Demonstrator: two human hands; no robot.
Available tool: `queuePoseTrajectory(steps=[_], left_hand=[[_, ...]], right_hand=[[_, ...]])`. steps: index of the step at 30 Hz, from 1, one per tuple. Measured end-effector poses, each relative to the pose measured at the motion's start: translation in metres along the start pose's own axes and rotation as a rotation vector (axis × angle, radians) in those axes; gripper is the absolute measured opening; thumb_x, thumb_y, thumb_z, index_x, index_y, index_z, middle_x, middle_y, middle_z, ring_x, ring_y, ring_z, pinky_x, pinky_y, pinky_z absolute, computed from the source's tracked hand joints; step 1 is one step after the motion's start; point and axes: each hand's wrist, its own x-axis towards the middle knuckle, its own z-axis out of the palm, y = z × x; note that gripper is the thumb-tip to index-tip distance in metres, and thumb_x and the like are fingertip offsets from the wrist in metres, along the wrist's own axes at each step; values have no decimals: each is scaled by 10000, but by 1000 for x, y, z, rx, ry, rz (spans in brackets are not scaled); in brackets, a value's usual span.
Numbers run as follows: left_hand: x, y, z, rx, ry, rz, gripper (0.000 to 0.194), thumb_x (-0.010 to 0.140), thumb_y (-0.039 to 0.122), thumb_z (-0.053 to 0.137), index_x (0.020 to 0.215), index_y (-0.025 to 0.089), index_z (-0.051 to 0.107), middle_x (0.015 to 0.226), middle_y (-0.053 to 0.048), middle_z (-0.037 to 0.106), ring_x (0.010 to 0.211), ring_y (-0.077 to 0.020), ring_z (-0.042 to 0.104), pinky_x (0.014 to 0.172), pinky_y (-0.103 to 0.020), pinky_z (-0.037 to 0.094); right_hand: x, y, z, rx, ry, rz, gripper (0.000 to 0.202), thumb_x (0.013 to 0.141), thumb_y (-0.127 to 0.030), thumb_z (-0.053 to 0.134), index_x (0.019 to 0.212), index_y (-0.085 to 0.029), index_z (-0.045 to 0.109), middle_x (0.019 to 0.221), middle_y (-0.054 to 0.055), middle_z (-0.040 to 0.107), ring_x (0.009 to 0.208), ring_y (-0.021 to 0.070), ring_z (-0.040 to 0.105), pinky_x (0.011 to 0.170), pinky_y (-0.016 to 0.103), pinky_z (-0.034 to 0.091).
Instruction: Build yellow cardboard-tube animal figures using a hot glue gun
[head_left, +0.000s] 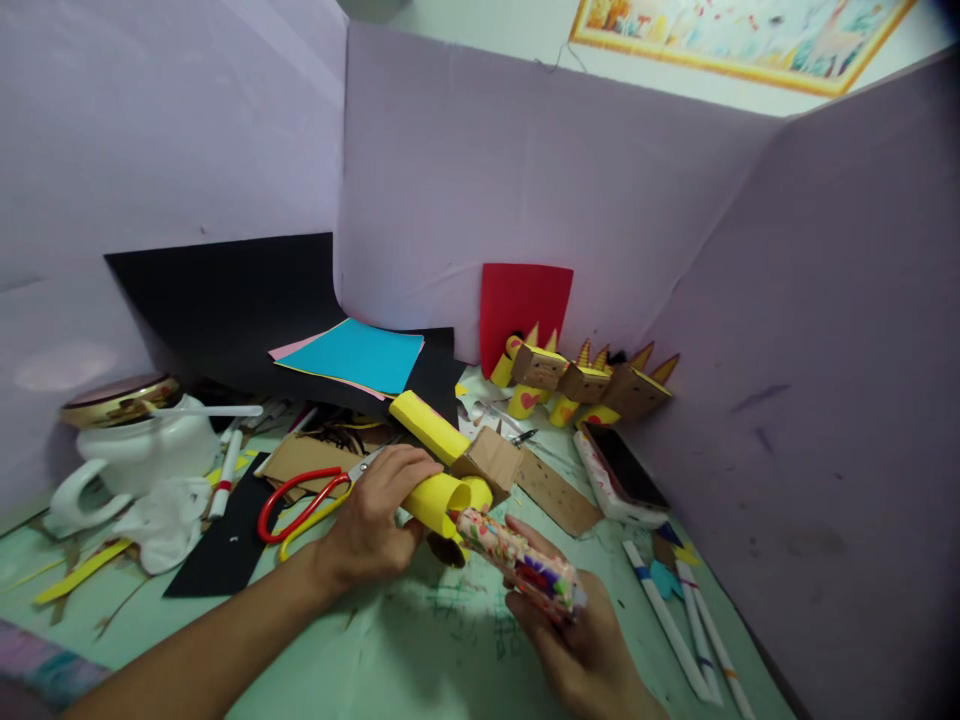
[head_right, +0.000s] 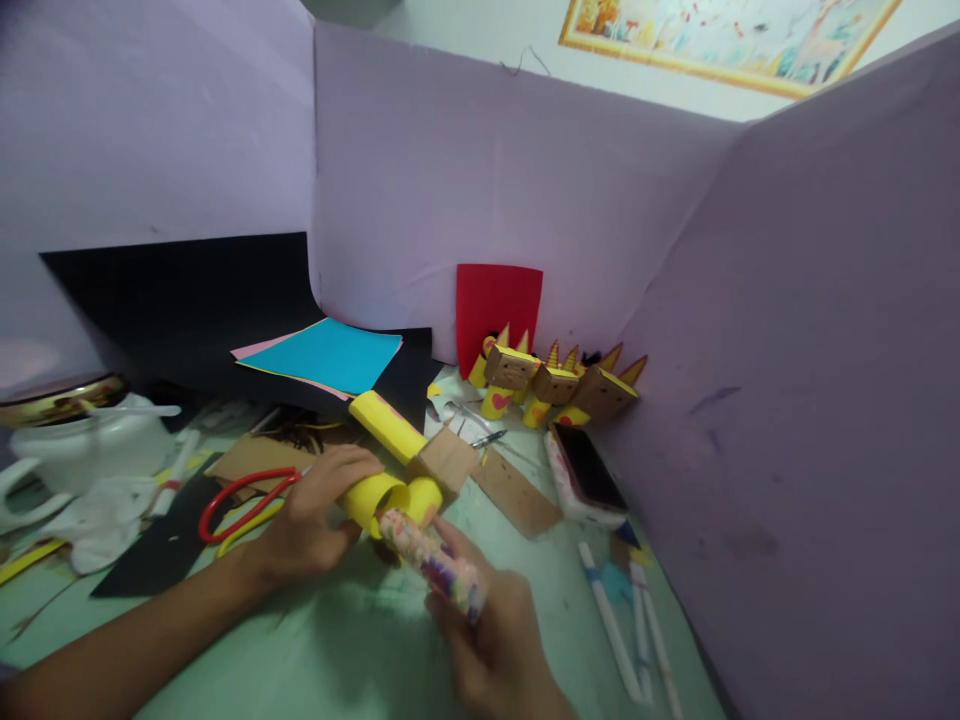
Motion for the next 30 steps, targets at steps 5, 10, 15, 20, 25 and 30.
queuePoseTrajectory(steps=[5,10,15,20,25,30], left_hand=[[2,3,-1,13,9,9,484,630,11,540,1098,132,545,1045,-136,609,1002,-270,565,890,-465,479],[1,4,-1,-2,-4,-1,512,616,11,530,1106,162,541,1052,-121,610,996,-267,571,879,-465,485],[1,4,-1,7,-26,5,535,608,8,526,1117,171,530,1059,-125,600,993,-272,566,867,-467,490],[2,3,0,8,-20,19,537,599,-3,533,1111,159,533,1065,-131,595,1001,-271,561,892,-465,479],[1,5,-1,17,-29,22,531,591,-2,540,1101,147,542,1058,-131,600,1005,-274,558,906,-472,469],[1,5,-2,11,-29,28,529,599,2,534,1107,152,542,1056,-131,604,994,-270,564,898,-471,473]], right_hand=[[0,3,-1,-88,0,-70,508,882,-214,486,1385,-222,411,1133,85,699,866,216,706,755,247,549],[1,5,0,-65,28,-39,492,876,-218,506,1364,-219,446,1103,87,706,837,207,706,737,251,552],[2,0,-2,-48,31,6,436,865,-254,512,1297,-205,531,873,72,725,692,220,690,673,283,556],[1,0,-2,-37,65,59,388,856,-304,524,1223,-199,595,671,45,658,583,211,628,583,277,527],[1,-3,1,27,131,163,287,824,-360,570,1036,-201,679,586,20,603,498,178,557,508,258,486],[2,-6,4,77,167,192,218,831,-370,554,782,-195,675,632,39,635,533,175,579,539,254,501]])
